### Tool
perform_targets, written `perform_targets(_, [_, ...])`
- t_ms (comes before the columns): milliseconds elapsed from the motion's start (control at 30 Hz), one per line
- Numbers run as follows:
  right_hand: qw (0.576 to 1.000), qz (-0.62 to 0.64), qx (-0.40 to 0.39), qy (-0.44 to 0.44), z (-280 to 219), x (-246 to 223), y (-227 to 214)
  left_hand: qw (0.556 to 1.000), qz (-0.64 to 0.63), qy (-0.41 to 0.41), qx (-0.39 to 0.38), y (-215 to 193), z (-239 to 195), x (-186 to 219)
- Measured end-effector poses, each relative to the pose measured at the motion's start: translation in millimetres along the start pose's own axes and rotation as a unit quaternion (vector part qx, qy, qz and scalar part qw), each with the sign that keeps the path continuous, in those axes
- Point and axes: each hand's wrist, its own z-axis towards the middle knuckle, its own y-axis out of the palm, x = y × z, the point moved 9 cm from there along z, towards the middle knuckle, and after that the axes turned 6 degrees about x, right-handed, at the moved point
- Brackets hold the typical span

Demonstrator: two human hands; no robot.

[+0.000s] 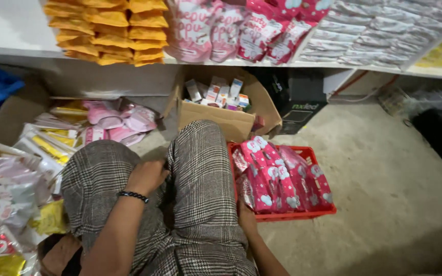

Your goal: Sorting various packaged beauty products from a pile on the floor into a storage crate.

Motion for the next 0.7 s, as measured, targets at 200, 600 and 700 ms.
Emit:
perform_targets(200, [0.996, -0.032, 0.054, -0.067, -1.1, 10.0, 14.8, 0.999, 0.011, -0.047, 0.007, -28.1, -18.9, 1.1])
perform_targets(600, [0.995, -0.020, -0.057, 0.079, 1.2, -46.9, -36.6, 0.999, -0.033, -0.039, 0.011, -98.8, -100.3, 39.7])
perform_targets(700, [0.996, -0.012, -0.041, 0.073, 10.2, -18.0, 16.5, 0.995, -0.044, 0.048, 0.073, -122.1, -118.8, 74.0])
